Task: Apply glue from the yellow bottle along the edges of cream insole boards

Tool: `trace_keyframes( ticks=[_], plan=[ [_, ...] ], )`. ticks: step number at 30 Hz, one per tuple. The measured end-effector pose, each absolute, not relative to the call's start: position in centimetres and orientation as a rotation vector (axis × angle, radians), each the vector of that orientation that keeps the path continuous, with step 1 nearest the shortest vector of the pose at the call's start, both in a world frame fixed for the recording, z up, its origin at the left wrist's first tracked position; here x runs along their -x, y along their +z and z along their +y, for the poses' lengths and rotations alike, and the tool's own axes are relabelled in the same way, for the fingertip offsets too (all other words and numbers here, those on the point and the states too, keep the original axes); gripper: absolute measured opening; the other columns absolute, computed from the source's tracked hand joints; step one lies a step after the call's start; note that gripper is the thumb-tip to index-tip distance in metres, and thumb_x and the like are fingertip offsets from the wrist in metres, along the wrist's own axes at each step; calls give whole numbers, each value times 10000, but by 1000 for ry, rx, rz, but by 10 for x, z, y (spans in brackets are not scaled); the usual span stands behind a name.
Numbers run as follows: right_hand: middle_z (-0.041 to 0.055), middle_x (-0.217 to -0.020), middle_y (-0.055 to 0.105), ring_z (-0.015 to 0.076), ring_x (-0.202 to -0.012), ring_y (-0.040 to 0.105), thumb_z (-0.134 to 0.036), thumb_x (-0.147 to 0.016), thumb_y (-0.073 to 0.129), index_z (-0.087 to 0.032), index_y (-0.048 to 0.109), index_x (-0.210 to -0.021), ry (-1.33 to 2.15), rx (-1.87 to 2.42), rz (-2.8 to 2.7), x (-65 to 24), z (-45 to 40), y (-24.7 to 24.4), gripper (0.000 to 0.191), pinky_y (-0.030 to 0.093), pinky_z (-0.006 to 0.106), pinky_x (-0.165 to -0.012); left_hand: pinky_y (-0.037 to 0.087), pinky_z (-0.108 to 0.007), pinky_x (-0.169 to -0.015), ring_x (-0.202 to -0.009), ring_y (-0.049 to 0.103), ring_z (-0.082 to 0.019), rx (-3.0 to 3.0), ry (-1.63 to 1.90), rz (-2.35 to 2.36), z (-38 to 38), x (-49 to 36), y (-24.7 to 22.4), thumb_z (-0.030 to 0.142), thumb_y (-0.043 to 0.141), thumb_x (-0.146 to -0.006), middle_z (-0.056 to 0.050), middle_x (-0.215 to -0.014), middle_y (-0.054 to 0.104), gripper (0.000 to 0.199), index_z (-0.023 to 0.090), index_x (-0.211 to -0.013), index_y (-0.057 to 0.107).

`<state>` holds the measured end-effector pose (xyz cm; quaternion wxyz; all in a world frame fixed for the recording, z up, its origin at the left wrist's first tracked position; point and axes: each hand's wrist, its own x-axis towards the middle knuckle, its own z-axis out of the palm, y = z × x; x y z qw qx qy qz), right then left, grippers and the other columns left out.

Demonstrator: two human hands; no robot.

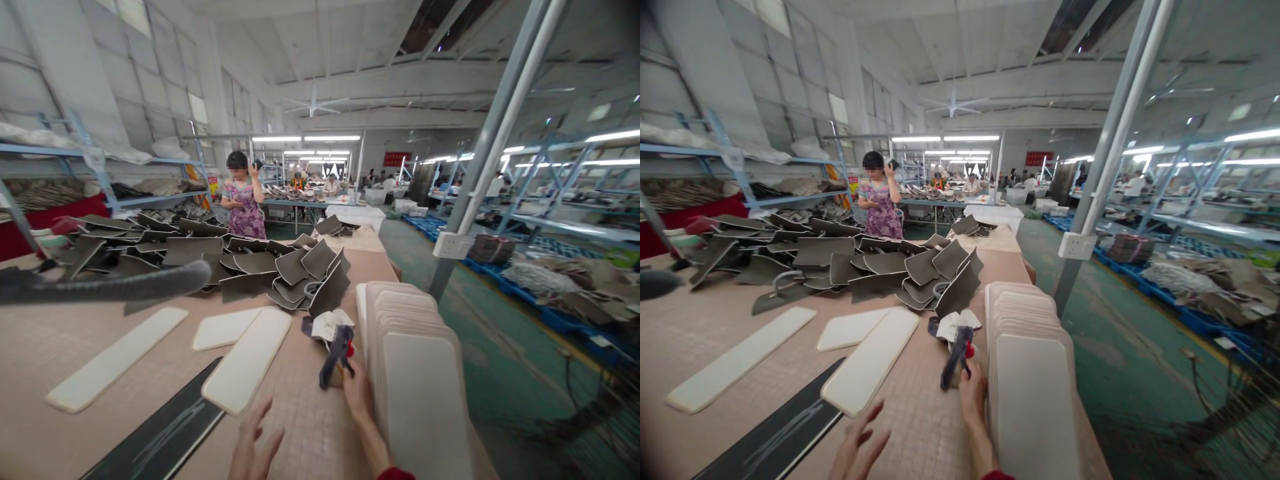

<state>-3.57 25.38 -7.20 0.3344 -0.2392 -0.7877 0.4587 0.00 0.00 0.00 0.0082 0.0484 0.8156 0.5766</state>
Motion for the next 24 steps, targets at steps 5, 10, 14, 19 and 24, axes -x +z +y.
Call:
trace_keyframes(
  ticks=[5,10,14,19,24],
  plan=[
    [135,-967,709,302,-923,656,-268,-736,406,-177,720,-904,1298,479,-2087,30,240,-64,367,515,443,-853,182,-445,-1158,-1402,226,-318,-610,1640,2499,124,90,4,372,680,-580,-263,-1491,266,1030,-21,-1411,217],
    [107,-1055,706,243,-996,649,-249,-744,416,-176,705,-982,1372,396,-2073,38,240,-72,381,510,358,-890,262,-400,-1121,-1316,385,-302,-729,1610,2220,175,120,-17,216,615,-607,-224,-1396,446,756,31,-1318,435],
    [116,-947,729,269,-902,673,-299,-726,468,-176,729,-878,1383,448,-2077,52,242,-86,326,543,370,-807,429,-368,-960,-1055,580,-273,-643,1856,1981,161,131,-35,178,635,-586,-159,-1150,635,571,83,-1148,589],
    [126,-879,735,290,-839,681,-420,-737,508,-179,728,-797,1351,539,-2064,70,250,-92,332,566,389,-746,462,-326,-838,-891,607,-234,-552,2025,1647,150,146,-38,255,749,-545,-80,-928,674,488,118,-999,634],
    [151,-954,725,325,-903,677,-454,-727,501,-160,739,-857,1356,537,-2103,79,264,-94,400,573,440,-776,421,-287,-754,-805,570,-191,-570,1954,2000,161,146,-26,265,585,-747,-48,-814,646,137,154,-804,641]
  ],
)
